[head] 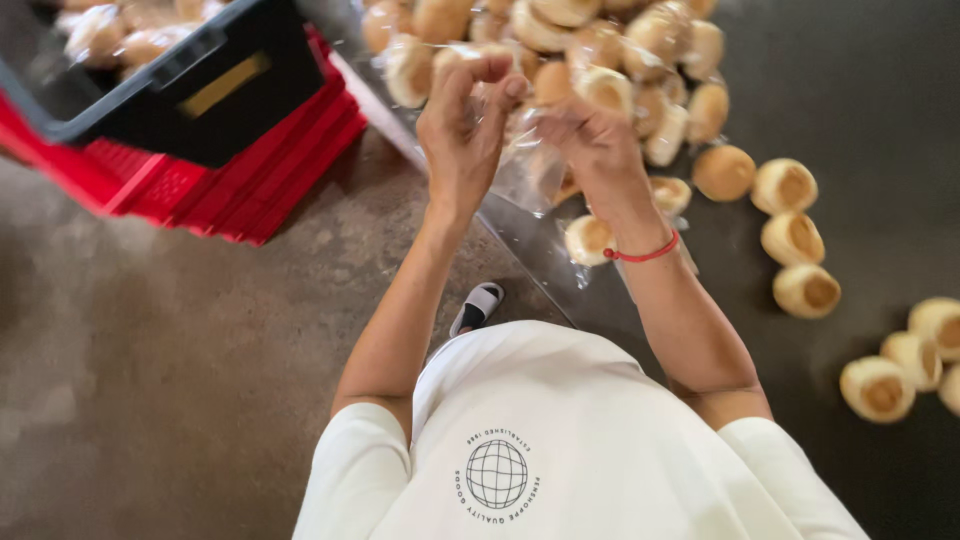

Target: The person places bread rolls into small plastic bags by hand and ties each bag closed.

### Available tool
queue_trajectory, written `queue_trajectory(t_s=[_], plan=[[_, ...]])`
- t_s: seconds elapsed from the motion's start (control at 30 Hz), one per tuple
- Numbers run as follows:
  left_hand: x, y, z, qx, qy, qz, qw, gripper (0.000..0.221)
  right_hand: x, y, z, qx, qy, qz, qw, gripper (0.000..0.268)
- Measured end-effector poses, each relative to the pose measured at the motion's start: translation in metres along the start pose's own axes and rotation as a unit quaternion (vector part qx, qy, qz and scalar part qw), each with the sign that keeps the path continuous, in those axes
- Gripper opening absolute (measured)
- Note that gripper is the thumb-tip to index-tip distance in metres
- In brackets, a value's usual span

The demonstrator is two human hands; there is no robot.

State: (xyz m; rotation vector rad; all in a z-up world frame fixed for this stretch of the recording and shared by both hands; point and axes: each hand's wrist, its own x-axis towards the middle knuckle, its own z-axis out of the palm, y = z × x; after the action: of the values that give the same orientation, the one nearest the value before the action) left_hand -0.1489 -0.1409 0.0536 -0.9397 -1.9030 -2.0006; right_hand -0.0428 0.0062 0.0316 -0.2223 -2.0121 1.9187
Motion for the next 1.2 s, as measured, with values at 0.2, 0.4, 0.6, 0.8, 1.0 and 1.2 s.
queue_trajectory(t_s=[0.2,0.4,0.6,0.8,1.0,1.2], plan=[[-0.021,-0.007,0.063,-0.223,-0.176,-0.246,0.927,0.024,-0.042,-0.009,-0.056,0.021,0.167,-0.039,0.985,0.015],[-0.057,-0.025,0.110,-0.276,-0.210,-0.255,0.902,0.021,-0.083,-0.001,-0.088,0.013,0.308,-0.017,0.951,0.027],[-0.069,-0.004,0.134,-0.371,-0.221,-0.236,0.870,0.027,-0.111,0.013,-0.112,0.017,0.305,-0.014,0.952,0.028],[-0.094,-0.016,0.153,-0.288,-0.297,-0.367,0.833,0.027,-0.131,0.018,-0.141,0.038,0.360,-0.053,0.931,0.029],[-0.137,-0.044,0.177,-0.342,-0.248,-0.340,0.840,0.018,-0.141,0.011,-0.133,-0.456,0.379,-0.147,0.792,0.035],[-0.126,-0.035,0.159,-0.400,-0.308,-0.448,0.738,0.014,-0.148,0.050,-0.146,-0.170,0.276,-0.036,0.945,0.009]])
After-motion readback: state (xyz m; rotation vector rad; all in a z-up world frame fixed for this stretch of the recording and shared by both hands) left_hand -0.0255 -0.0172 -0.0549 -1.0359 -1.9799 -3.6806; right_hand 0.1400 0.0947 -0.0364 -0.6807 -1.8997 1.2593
